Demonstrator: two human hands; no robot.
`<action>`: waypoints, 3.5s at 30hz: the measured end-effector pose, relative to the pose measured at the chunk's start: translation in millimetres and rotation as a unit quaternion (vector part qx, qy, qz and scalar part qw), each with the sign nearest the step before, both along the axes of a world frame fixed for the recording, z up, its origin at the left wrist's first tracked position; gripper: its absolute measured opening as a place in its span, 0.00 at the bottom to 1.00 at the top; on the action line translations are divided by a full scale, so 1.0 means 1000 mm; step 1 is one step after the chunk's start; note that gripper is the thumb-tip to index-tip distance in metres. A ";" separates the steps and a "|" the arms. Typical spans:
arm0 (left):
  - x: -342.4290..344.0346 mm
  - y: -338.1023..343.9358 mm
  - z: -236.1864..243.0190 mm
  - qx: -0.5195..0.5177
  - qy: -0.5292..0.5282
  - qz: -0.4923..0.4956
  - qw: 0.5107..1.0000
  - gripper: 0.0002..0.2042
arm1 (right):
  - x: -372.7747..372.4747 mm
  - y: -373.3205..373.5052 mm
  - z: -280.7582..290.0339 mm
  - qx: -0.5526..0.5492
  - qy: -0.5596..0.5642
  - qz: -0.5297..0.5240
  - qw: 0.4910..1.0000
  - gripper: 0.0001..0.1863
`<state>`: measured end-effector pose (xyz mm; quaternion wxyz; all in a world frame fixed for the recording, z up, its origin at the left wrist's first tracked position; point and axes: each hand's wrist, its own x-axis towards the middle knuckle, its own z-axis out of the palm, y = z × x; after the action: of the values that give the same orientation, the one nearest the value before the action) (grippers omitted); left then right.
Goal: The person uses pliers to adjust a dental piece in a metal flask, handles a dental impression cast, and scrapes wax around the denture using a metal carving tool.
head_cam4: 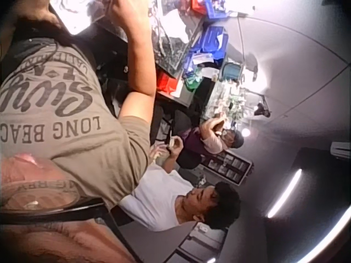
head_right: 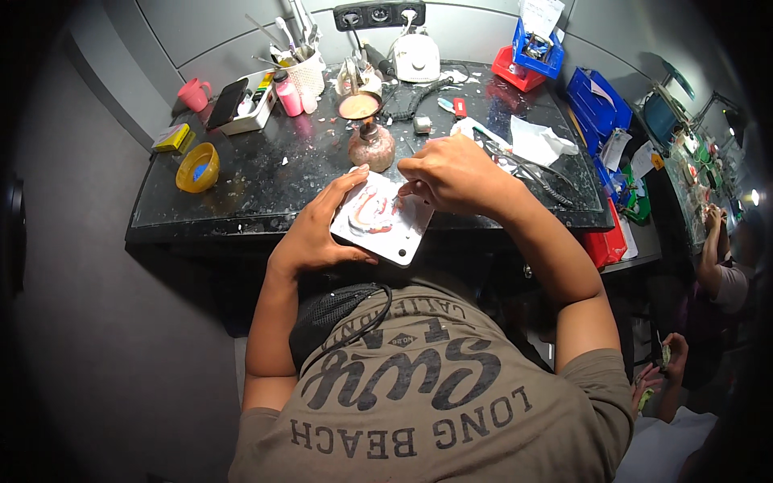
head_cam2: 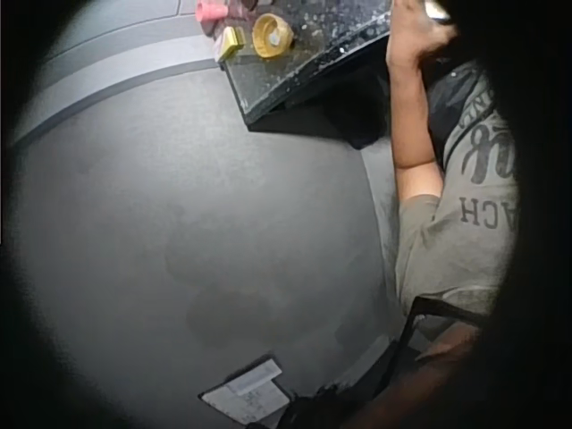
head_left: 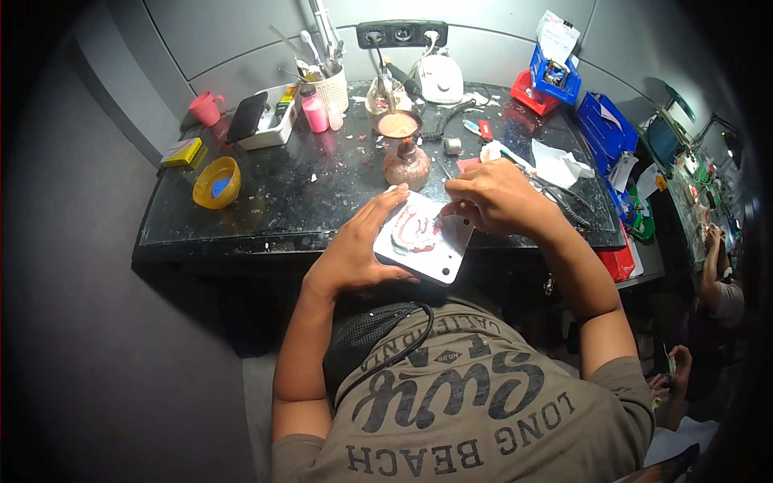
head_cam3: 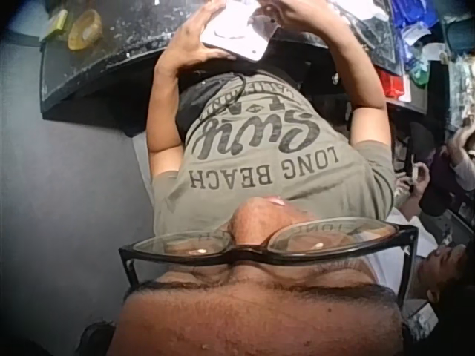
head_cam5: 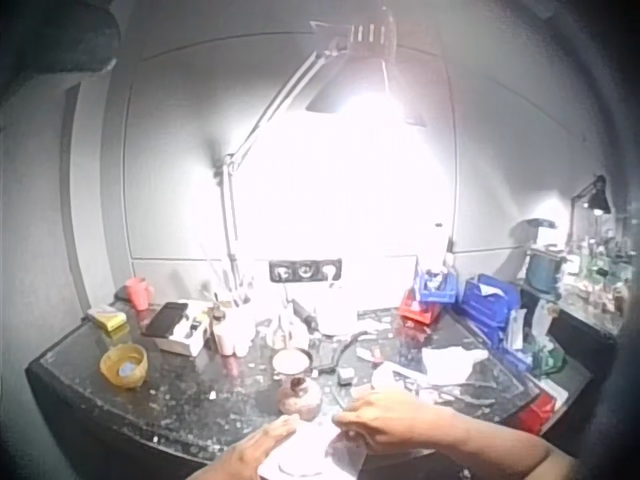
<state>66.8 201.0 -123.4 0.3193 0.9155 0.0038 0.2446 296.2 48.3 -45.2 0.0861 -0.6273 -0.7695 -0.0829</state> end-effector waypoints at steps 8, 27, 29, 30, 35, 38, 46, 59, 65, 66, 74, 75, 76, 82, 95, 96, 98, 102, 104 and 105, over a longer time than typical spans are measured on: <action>0.002 0.001 -0.004 0.023 -0.005 0.001 1.000 0.54 | 0.005 -0.012 -0.010 0.079 0.083 -0.019 0.993 0.16; 0.000 -0.003 -0.004 0.027 -0.004 0.015 1.000 0.53 | -0.017 -0.035 -0.036 0.098 0.183 -0.120 0.971 0.18; 0.000 -0.002 -0.004 0.029 -0.004 0.013 0.999 0.52 | -0.018 -0.036 -0.041 0.110 0.194 -0.121 0.967 0.18; 0.001 -0.002 -0.004 0.028 -0.003 0.013 1.000 0.52 | -0.018 -0.036 -0.042 0.120 0.204 -0.121 0.964 0.19; 0.001 -0.001 -0.003 0.018 0.011 0.009 1.000 0.52 | -0.020 -0.035 -0.039 0.106 0.198 -0.125 0.966 0.19; 0.001 -0.001 0.000 0.022 0.013 0.006 1.000 0.51 | -0.020 -0.035 -0.044 0.125 0.191 -0.116 0.967 0.18; 0.001 -0.002 0.000 0.015 0.013 -0.001 1.000 0.50 | -0.029 -0.029 -0.044 0.193 0.128 -0.101 0.967 0.18; 0.000 -0.002 -0.004 0.006 0.008 0.007 1.000 0.51 | -0.015 -0.035 -0.027 0.098 0.136 -0.096 0.981 0.18; 0.002 -0.002 -0.003 0.015 0.012 0.012 1.000 0.51 | -0.010 -0.020 -0.027 0.116 0.061 -0.061 0.990 0.15; 0.002 -0.002 -0.003 0.014 0.007 0.008 1.000 0.51 | -0.010 -0.019 -0.027 0.115 0.061 -0.062 0.990 0.15; 0.000 -0.001 -0.004 0.013 0.016 0.015 1.000 0.50 | -0.001 -0.022 -0.007 0.056 0.084 -0.049 0.994 0.14; 0.000 -0.001 -0.004 0.013 0.014 0.014 1.000 0.50 | -0.001 -0.019 -0.005 0.037 0.061 -0.047 0.996 0.14; 0.000 -0.001 -0.004 0.012 0.014 0.013 1.000 0.50 | -0.001 -0.016 -0.002 0.018 0.038 -0.044 0.998 0.13; 0.002 -0.002 -0.004 0.021 0.011 0.017 1.000 0.50 | 0.004 -0.001 0.003 0.040 -0.006 0.025 0.999 0.12; 0.001 -0.002 -0.005 0.024 0.002 0.019 1.000 0.49 | 0.001 0.002 0.014 -0.001 -0.033 0.044 0.998 0.12; 0.001 -0.003 -0.004 0.028 0.004 0.019 0.999 0.49 | 0.002 0.002 0.012 -0.001 -0.033 0.044 0.998 0.12; 0.000 -0.003 -0.002 0.022 0.006 0.021 1.000 0.49 | 0.006 0.006 0.009 0.036 -0.036 0.031 0.998 0.12; 0.001 -0.003 -0.005 0.023 0.002 0.021 1.000 0.49 | -0.001 0.001 0.016 -0.014 -0.040 0.032 0.999 0.11; 0.001 -0.002 -0.004 0.024 0.001 0.021 1.000 0.49 | 0.002 0.004 0.012 0.011 -0.036 0.035 0.999 0.11; 0.001 -0.003 -0.004 0.024 0.001 0.020 1.000 0.49 | 0.002 0.004 0.011 0.035 -0.032 0.037 0.998 0.12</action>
<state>67.6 198.2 -127.2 0.2924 0.9228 0.0169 0.2501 298.0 52.0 -34.0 0.0865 -0.5918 -0.7913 -0.1268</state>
